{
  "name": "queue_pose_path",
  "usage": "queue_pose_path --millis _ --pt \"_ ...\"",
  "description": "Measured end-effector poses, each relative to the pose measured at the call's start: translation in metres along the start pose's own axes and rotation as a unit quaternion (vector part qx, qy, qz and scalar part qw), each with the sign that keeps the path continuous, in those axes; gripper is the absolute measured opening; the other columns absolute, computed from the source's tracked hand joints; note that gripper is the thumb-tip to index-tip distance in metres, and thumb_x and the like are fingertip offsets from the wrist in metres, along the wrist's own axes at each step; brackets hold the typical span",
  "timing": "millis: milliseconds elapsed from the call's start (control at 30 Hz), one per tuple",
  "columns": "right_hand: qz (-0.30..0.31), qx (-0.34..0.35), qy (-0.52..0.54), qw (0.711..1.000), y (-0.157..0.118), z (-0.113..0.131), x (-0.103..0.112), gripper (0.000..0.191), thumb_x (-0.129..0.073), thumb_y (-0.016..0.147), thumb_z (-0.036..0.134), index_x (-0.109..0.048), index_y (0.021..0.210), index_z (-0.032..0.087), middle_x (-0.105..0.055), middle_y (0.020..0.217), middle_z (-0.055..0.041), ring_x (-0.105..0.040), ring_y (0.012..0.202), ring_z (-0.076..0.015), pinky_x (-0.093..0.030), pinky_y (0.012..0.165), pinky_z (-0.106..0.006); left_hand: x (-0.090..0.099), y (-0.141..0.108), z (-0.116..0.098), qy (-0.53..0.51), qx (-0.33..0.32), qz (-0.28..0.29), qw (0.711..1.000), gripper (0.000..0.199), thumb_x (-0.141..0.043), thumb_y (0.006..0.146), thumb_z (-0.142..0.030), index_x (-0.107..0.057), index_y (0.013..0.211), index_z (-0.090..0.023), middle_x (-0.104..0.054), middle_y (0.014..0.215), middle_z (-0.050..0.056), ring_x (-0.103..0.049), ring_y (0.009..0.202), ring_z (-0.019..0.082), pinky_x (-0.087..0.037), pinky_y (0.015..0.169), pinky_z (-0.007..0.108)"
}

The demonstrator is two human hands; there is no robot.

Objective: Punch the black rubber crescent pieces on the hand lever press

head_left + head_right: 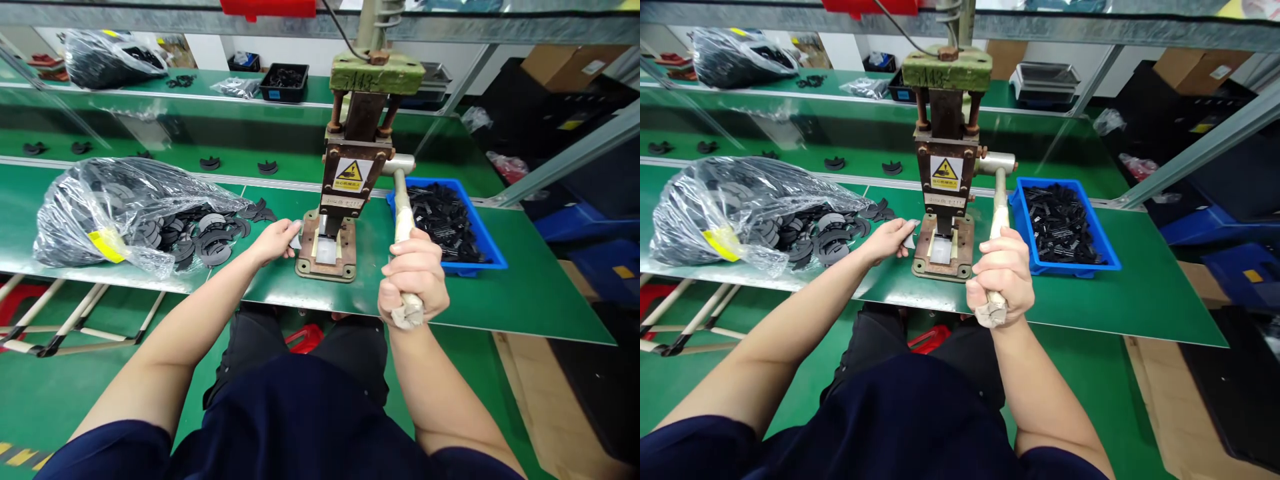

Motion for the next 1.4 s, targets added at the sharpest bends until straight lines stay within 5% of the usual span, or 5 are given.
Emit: queue_pose_path --millis 167,367,533,1200,1400 --pt "0.017 0.003 0.004 1.000 0.001 0.001 0.001 0.023 -0.070 0.088 0.034 -0.059 0.071 0.025 -0.065 0.075 0.0047 -0.071 0.095 -0.0175 -0.053 0.119 -0.059 -0.024 0.014 -0.020 -0.002 0.029 0.075 0.997 0.027 -0.064 0.107 -0.039 -0.053 0.094 -0.019 -0.069 0.072 -0.001 -0.064 0.049 0.009 -0.047 0.044 0.018" --pt "0.012 0.008 0.015 1.000 0.001 0.002 0.000 0.021 -0.070 0.088 0.032 -0.059 0.073 0.023 -0.066 0.077 0.0045 -0.070 0.096 -0.0176 -0.051 0.119 -0.062 -0.030 0.028 -0.025 0.030 0.054 0.086 0.994 0.021 -0.068 0.104 -0.027 -0.052 0.094 -0.019 -0.067 0.060 -0.001 -0.065 0.048 0.010 -0.051 0.049 0.018" --pt "0.009 0.009 0.008 1.000 0.001 0.001 0.000 0.025 -0.069 0.089 0.035 -0.056 0.072 0.023 -0.064 0.076 0.0050 -0.071 0.096 -0.0173 -0.052 0.118 -0.061 -0.039 0.034 -0.023 0.038 0.079 0.112 0.990 0.026 -0.071 0.102 -0.031 -0.048 0.097 -0.020 -0.069 0.059 0.001 -0.069 0.050 0.014 -0.055 0.051 0.020" --pt "-0.003 0.000 -0.020 1.000 0.001 0.003 -0.002 0.025 -0.066 0.090 0.038 -0.055 0.071 0.025 -0.060 0.071 0.0046 -0.069 0.092 -0.0167 -0.056 0.110 -0.054 -0.051 0.035 -0.026 0.055 0.151 0.065 0.985 0.031 -0.085 0.089 -0.041 -0.065 0.093 -0.017 -0.064 0.052 0.001 -0.063 0.042 0.015 -0.046 0.044 0.021" --pt "0.002 0.008 -0.019 1.000 0.001 0.002 -0.001 0.022 -0.067 0.088 0.036 -0.055 0.072 0.027 -0.062 0.074 0.0054 -0.069 0.092 -0.0173 -0.055 0.111 -0.054 -0.043 0.045 -0.036 0.117 0.162 0.112 0.973 0.022 -0.083 0.089 -0.032 -0.070 0.094 -0.016 -0.065 0.054 0.002 -0.061 0.040 0.015 -0.046 0.044 0.022"
Point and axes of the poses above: each hand's wrist, its own y-axis towards the middle knuckle, its own x-axis out of the back of the hand, z = x × y, the point moved 3 cm from there along y, towards the middle knuckle
